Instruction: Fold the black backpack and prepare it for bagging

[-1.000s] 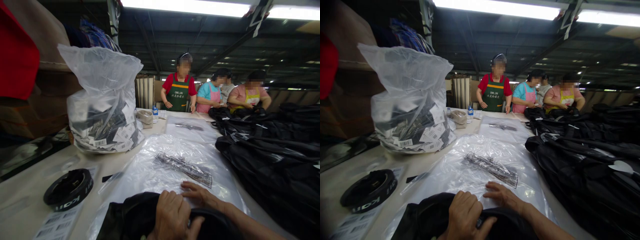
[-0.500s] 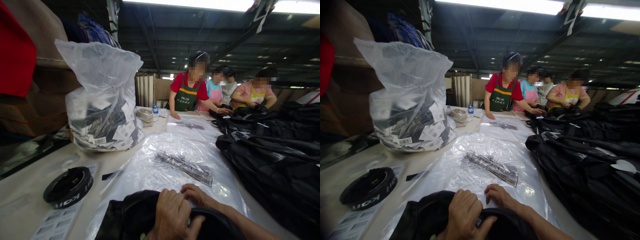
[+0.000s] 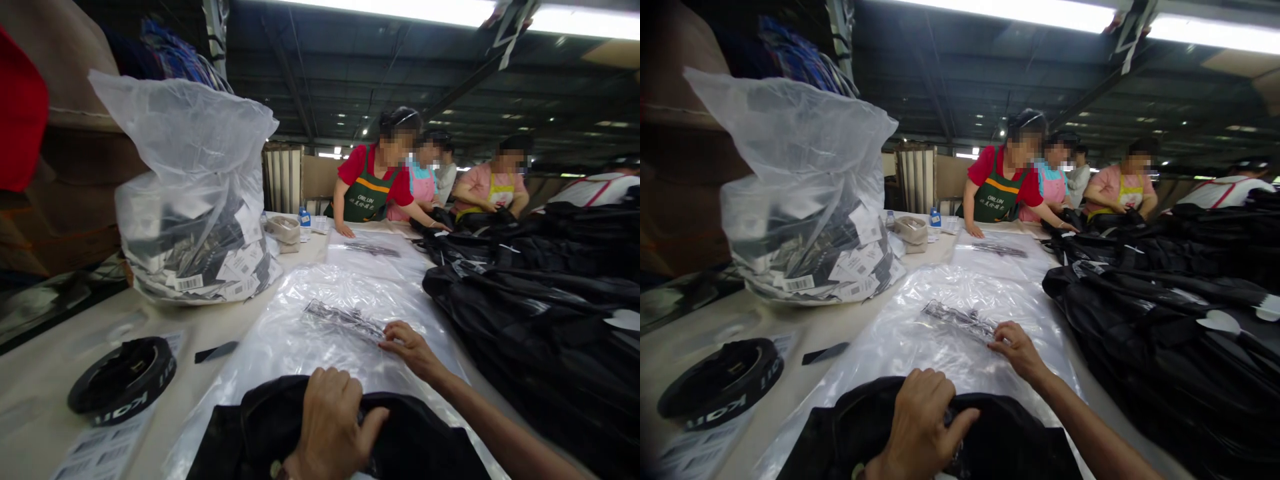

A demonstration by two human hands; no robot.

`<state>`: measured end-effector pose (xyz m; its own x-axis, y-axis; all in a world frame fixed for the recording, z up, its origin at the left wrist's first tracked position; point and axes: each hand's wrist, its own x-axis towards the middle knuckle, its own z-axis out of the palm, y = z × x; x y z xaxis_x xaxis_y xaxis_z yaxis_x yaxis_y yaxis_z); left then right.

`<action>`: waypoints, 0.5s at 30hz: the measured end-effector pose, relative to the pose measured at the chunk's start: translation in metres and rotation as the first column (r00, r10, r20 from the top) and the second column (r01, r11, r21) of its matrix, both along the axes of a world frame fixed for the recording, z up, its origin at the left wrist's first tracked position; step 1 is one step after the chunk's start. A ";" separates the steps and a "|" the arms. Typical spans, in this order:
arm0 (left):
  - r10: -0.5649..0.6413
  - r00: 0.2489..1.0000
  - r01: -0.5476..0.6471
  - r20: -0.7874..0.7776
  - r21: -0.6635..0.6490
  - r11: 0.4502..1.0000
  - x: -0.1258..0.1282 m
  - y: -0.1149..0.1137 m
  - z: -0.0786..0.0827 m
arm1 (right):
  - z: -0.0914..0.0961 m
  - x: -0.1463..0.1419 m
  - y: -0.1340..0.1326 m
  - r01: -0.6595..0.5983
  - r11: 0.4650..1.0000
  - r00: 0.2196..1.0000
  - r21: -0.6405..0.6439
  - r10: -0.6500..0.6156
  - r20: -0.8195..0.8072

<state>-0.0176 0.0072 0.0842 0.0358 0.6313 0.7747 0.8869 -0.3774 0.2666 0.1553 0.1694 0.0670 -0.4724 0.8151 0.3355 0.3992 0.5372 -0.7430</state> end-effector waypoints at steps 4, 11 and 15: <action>-0.014 0.998 -0.004 -0.058 -0.299 0.954 -0.005 0.008 -0.015 | 0.018 -0.003 0.005 0.162 0.976 0.979 -0.144 -0.177 -0.100; -0.073 0.988 -0.030 -0.134 -0.640 0.768 -0.004 0.014 -0.018 | 0.045 -0.022 0.003 0.198 0.935 0.881 -0.296 -0.301 -0.364; -0.091 0.990 -0.014 -0.112 -0.704 0.710 -0.007 0.018 -0.014 | 0.054 -0.033 0.000 0.155 0.931 0.838 -0.330 -0.301 -0.455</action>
